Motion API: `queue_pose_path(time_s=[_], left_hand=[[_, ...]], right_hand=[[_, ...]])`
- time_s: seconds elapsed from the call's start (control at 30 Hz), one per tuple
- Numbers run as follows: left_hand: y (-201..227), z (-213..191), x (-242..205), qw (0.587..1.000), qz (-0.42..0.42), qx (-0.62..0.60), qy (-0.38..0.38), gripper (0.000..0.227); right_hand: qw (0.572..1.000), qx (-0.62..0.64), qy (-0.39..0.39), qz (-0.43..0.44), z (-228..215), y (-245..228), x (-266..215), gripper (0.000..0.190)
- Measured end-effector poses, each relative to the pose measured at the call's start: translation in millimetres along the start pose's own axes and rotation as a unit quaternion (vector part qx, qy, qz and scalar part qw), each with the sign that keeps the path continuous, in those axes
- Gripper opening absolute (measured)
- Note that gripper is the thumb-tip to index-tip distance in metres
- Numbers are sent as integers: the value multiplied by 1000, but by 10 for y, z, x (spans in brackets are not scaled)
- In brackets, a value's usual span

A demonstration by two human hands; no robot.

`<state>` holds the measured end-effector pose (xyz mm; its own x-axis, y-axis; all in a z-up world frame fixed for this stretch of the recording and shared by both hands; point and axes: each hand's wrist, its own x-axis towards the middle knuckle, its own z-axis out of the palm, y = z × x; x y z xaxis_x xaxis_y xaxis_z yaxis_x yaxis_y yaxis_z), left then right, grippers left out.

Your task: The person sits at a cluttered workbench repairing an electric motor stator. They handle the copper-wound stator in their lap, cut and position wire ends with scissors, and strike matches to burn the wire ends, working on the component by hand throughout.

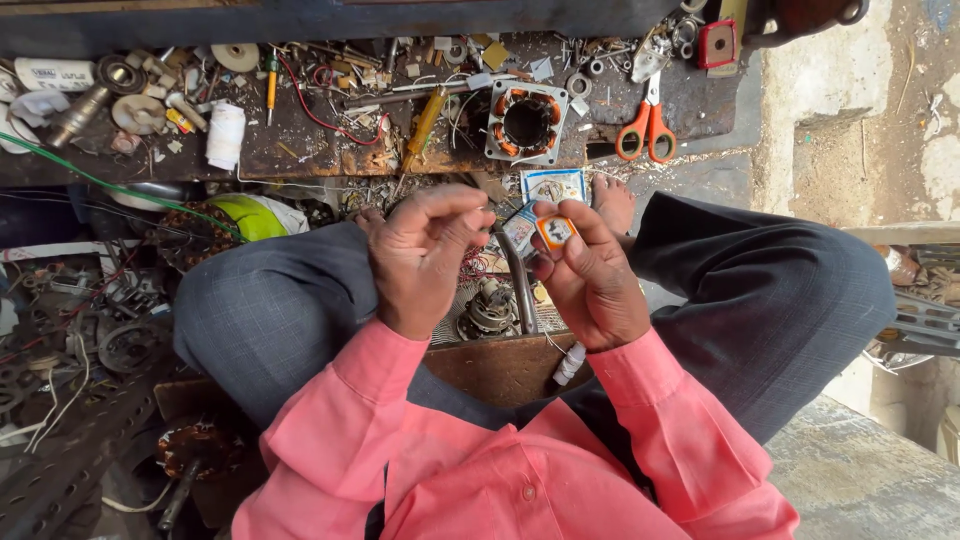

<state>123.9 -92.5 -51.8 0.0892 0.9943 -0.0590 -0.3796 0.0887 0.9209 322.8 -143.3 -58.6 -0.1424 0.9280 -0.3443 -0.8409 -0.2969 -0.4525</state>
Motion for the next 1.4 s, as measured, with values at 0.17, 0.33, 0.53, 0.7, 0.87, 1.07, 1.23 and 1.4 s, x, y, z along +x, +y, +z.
queue_pose_path(time_s=[0.17, 0.33, 0.53, 0.7, 0.87, 1.07, 1.23, 1.4], left_hand=[[38, 125, -67, 990, 80, 117, -15, 11], [177, 227, -32, 954, 162, 251, -17, 11], [202, 45, -23, 995, 67, 32, -61, 9], [-89, -113, 197, 999, 24, 14, 25, 12], [-301, -121, 462, 979, 86, 183, 17, 13], [-674, -186, 657, 969, 63, 236, 49, 21], [-681, -207, 642, 962, 105, 251, 26, 37], [-674, -234, 641, 956, 106, 272, 23, 43]], right_hand=[[999, -30, 32, -19, -62, 46, 29, 35], [998, -40, 42, -15, -58, 85, 59, 35], [995, -52, 77, -28, -56, 55, 116, 32], [991, -58, 110, -41, -39, 35, 148, 26], [988, -53, 134, -54, 51, 7, 140, 20], [987, -73, 128, -69, -42, -2, 132, 19], [984, -85, 139, -75, -37, -58, 112, 18], [983, -88, 143, -75, -20, -89, 104, 18]])
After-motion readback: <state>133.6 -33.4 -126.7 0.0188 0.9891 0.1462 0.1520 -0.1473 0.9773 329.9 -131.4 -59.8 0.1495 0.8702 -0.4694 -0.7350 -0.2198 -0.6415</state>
